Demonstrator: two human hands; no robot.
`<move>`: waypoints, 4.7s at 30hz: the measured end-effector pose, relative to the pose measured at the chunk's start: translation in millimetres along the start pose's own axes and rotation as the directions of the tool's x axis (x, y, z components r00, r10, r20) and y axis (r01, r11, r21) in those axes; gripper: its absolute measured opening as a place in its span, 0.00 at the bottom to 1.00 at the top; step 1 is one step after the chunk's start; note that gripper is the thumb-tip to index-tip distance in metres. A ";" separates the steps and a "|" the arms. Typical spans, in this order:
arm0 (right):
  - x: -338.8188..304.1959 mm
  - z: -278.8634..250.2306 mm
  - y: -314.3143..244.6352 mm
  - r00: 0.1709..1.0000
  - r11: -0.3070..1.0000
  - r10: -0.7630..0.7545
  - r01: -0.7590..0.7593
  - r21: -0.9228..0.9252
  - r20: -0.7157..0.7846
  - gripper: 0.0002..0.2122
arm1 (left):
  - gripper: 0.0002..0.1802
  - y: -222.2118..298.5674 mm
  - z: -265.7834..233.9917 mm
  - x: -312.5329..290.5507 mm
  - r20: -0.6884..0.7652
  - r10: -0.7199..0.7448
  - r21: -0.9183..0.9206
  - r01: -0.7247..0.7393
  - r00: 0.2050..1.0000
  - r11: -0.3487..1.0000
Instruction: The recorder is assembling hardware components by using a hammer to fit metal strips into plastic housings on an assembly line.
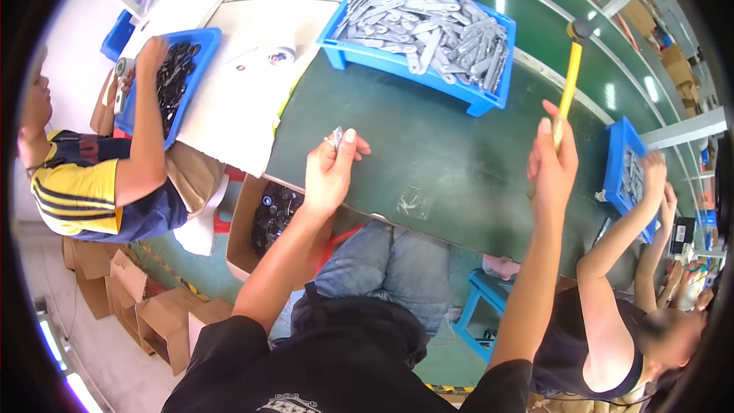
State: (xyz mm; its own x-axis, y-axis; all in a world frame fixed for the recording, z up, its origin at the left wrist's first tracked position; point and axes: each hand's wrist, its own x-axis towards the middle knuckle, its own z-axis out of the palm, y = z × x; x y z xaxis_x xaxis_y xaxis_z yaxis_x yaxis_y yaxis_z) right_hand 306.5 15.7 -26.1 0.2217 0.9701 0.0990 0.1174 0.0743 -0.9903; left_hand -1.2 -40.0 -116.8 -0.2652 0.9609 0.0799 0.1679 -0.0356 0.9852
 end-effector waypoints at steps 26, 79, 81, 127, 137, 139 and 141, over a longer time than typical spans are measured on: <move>67.7 48.7 24.3 1.000 0.938 -0.003 -0.003 0.347 0.015 0.18 | 0.16 78.0 113.3 147.6 -0.057 0.531 -0.181 -0.531 0.846 0.827; 68.4 48.1 33.4 0.697 0.772 -0.626 0.491 0.404 0.349 0.12 | 0.36 72.9 136.5 90.8 0.288 0.585 -0.404 -0.457 0.759 0.792; 58.6 31.7 22.9 0.797 0.884 -0.318 0.054 0.465 0.513 0.11 | 0.41 88.3 139.1 81.5 0.377 0.519 -0.544 -0.270 0.767 0.794; 54.2 -50.9 37.8 0.540 0.264 -0.730 -0.342 0.902 0.418 0.05 | 0.11 164.3 165.3 137.5 0.392 0.601 0.375 -0.717 0.697 0.587; 59.1 -35.1 35.2 0.513 0.197 -0.733 -0.468 0.862 0.446 0.05 | 0.15 111.9 0.5 203.5 0.134 0.257 0.589 -0.286 0.957 0.756; 62.2 -38.2 38.8 0.455 0.183 -0.761 -0.533 0.826 0.463 0.05 | 0.15 110.9 1.7 191.7 0.178 0.206 0.546 -0.271 0.962 0.793; 62.8 -38.9 39.0 0.458 0.184 -0.756 -0.536 0.824 0.467 0.06 | 0.13 110.1 -4.8 165.0 0.353 0.195 0.483 -0.357 0.915 0.799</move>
State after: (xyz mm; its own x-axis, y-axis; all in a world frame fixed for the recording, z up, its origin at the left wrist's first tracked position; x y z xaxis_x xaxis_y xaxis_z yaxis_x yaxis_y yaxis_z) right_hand 362.7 70.5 -54.7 -0.4393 0.4966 0.7486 -0.8948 -0.3155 -0.3158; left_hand -31.0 113.3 5.5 0.1254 0.9693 0.2115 0.6879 -0.2386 0.6855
